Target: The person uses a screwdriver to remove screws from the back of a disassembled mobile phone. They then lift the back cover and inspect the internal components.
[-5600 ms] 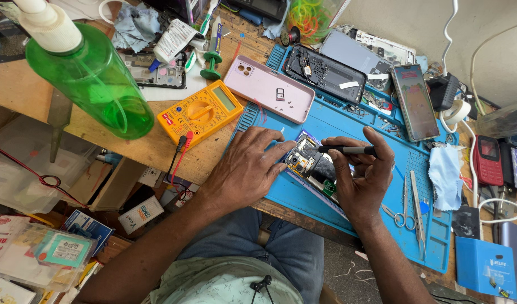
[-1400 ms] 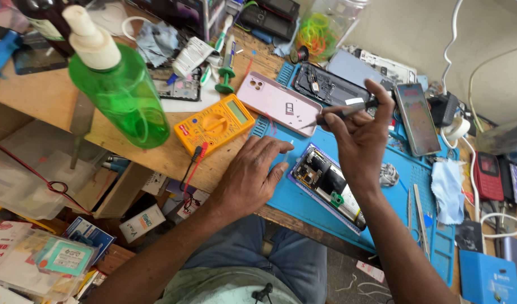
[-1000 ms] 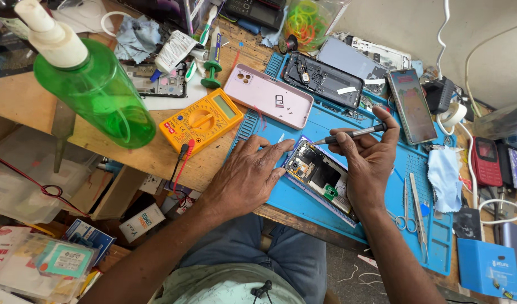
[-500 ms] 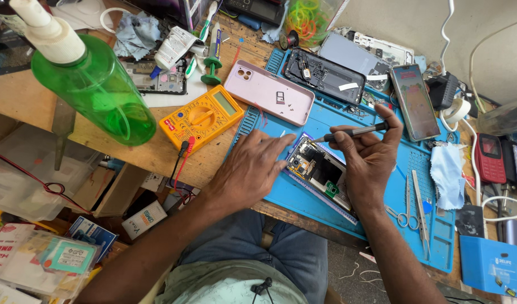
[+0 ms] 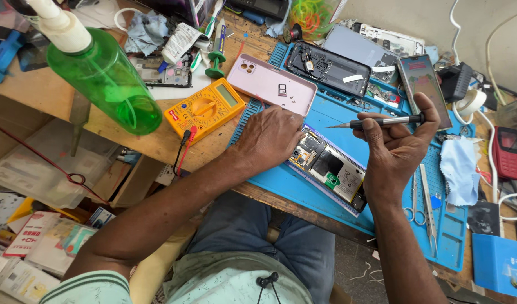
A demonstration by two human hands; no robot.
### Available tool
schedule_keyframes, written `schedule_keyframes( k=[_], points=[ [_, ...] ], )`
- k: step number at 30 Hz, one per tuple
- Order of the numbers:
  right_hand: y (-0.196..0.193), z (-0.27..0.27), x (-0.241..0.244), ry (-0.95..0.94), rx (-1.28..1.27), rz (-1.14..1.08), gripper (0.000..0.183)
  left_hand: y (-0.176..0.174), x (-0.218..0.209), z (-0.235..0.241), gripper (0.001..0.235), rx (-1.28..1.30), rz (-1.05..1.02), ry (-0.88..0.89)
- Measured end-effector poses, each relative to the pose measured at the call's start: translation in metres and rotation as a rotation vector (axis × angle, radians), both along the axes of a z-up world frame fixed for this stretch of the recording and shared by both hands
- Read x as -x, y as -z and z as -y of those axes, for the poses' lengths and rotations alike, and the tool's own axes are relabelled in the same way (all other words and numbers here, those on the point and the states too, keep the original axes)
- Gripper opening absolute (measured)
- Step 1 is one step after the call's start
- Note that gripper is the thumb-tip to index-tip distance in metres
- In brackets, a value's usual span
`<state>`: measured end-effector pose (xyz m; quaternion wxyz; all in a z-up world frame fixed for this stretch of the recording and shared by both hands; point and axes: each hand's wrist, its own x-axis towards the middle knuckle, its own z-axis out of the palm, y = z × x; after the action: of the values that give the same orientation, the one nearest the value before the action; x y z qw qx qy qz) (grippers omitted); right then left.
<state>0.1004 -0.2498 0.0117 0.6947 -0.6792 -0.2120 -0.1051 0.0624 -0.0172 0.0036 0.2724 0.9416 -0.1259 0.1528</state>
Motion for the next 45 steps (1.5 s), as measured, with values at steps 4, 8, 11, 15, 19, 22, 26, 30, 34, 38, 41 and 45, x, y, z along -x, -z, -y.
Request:
schedule_keyframes(
  k=[4,8,11,15,19,22,26,30,34,38,41,45],
  points=[
    [-0.003,0.001,-0.001,-0.016,0.003,0.01,0.066,-0.003,-0.003,-0.002,0.018,0.052,-0.018,0.017],
    [-0.005,0.0,0.0,0.009,0.025,0.015,0.068,-0.008,-0.004,-0.008,0.014,0.129,-0.065,0.027],
    [-0.012,-0.004,-0.008,-0.023,0.142,0.054,0.069,-0.013,-0.006,-0.012,0.013,0.152,-0.07,0.022],
    [-0.018,-0.018,-0.019,-0.073,0.292,0.125,0.067,-0.012,-0.002,-0.008,0.016,0.086,-0.125,0.047],
    [-0.016,-0.034,-0.024,-0.109,0.342,0.147,0.067,-0.002,0.016,-0.008,0.014,0.176,-0.001,0.068],
    [-0.012,-0.039,-0.021,-0.094,0.423,0.214,0.065,0.004,0.025,-0.014,0.011,0.231,0.033,0.047],
    [-0.007,-0.038,-0.016,-0.05,0.483,0.238,0.065,0.008,0.03,-0.019,0.011,0.306,0.088,0.033],
    [-0.006,-0.04,-0.018,-0.065,0.49,0.218,0.064,0.007,0.029,-0.019,0.011,0.31,0.046,0.022],
    [-0.003,-0.041,-0.017,-0.096,0.433,0.172,0.064,0.008,0.031,-0.019,0.011,0.319,0.122,0.054],
    [-0.004,-0.035,-0.015,-0.132,0.323,0.132,0.065,0.006,0.031,-0.019,0.014,0.283,0.127,0.067],
    [-0.006,-0.027,-0.01,-0.139,0.285,0.161,0.066,0.005,0.033,-0.018,0.018,0.243,0.109,0.095],
    [-0.007,-0.02,0.0,-0.118,0.283,0.192,0.062,0.001,0.036,-0.014,0.023,0.201,0.087,0.099]
  ],
)
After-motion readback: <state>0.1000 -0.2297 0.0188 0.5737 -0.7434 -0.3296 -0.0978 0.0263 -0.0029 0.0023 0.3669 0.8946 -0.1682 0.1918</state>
